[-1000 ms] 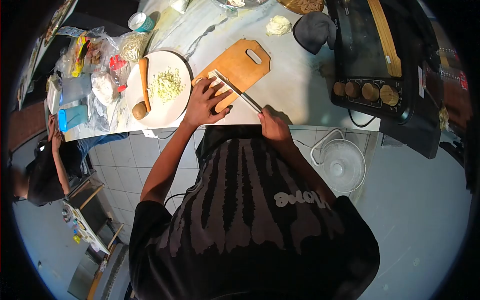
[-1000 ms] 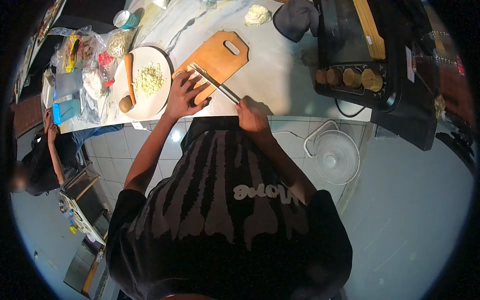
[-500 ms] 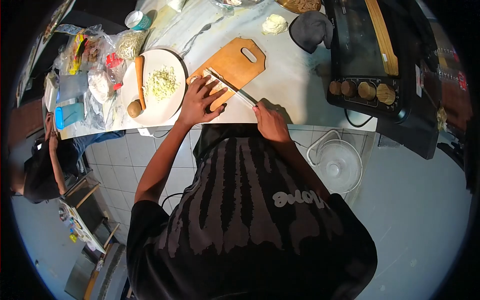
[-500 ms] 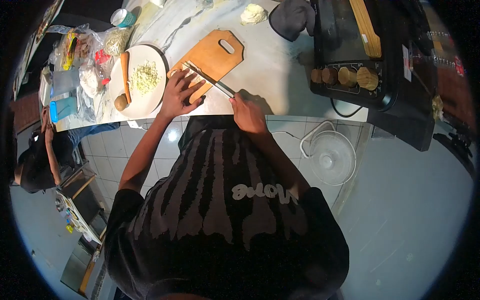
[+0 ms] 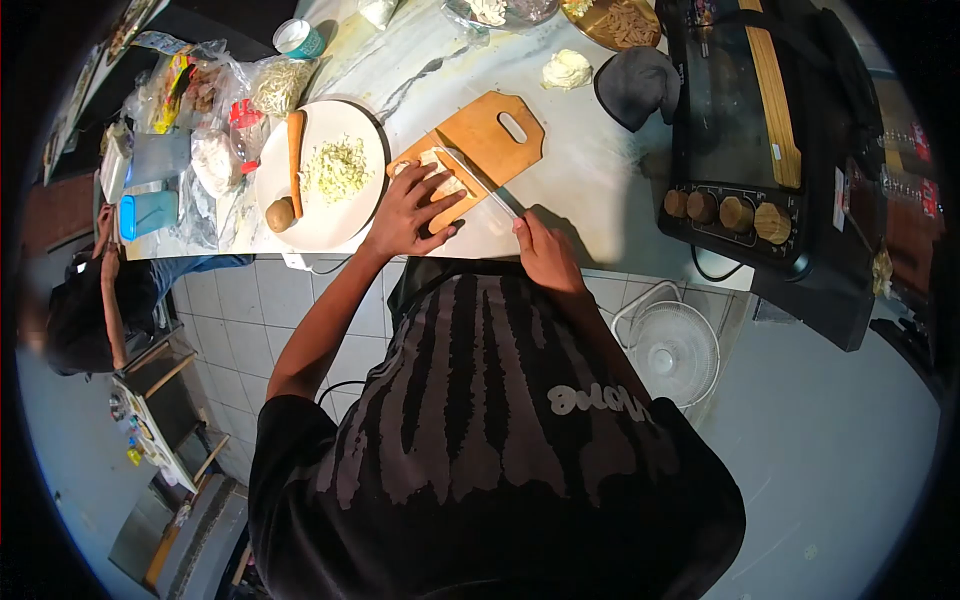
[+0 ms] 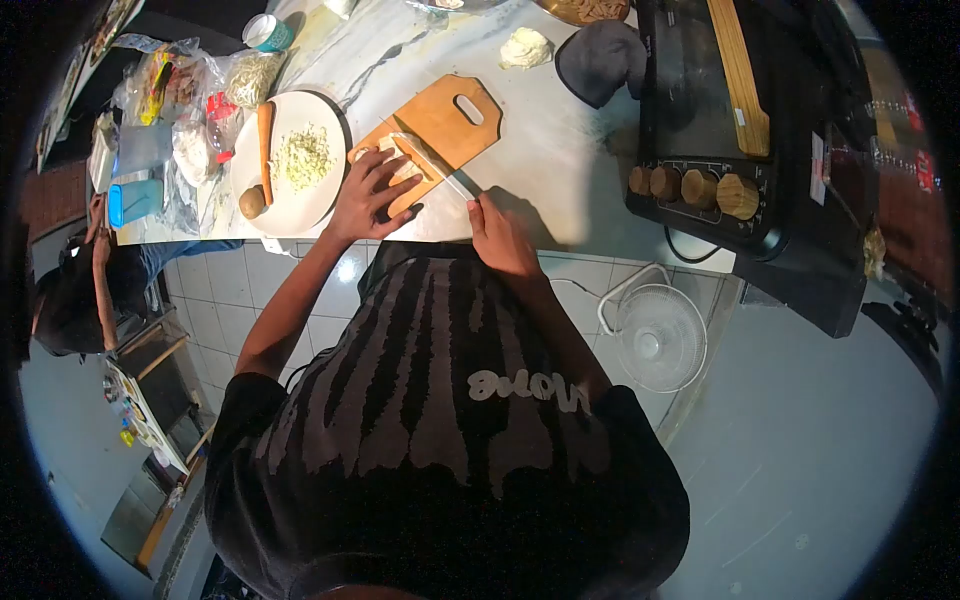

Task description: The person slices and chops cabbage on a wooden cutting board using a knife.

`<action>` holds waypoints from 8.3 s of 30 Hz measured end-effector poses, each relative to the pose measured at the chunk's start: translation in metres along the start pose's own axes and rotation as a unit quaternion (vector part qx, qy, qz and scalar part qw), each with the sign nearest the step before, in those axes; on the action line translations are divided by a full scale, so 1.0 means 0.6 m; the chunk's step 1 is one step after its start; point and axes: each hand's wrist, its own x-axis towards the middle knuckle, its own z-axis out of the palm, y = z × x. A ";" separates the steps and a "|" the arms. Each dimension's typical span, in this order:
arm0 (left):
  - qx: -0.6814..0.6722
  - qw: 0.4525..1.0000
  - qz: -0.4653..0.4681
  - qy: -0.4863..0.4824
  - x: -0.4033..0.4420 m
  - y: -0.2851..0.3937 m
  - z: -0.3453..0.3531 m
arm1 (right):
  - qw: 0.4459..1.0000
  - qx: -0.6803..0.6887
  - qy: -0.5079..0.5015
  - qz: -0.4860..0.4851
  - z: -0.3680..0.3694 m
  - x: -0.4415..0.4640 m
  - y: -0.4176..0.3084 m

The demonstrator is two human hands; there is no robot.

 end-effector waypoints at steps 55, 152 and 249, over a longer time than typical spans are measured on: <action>0.019 0.987 -0.160 0.026 0.081 -0.024 -0.012 | 0.970 -0.037 0.151 -0.186 0.046 0.206 -0.053; -0.067 0.940 -0.306 0.134 0.116 0.009 0.038 | 0.998 0.034 -0.006 -0.051 -0.023 0.030 0.019; -0.014 0.950 -0.285 0.124 0.106 -0.003 0.030 | 0.994 -0.006 0.039 -0.106 0.014 0.013 0.018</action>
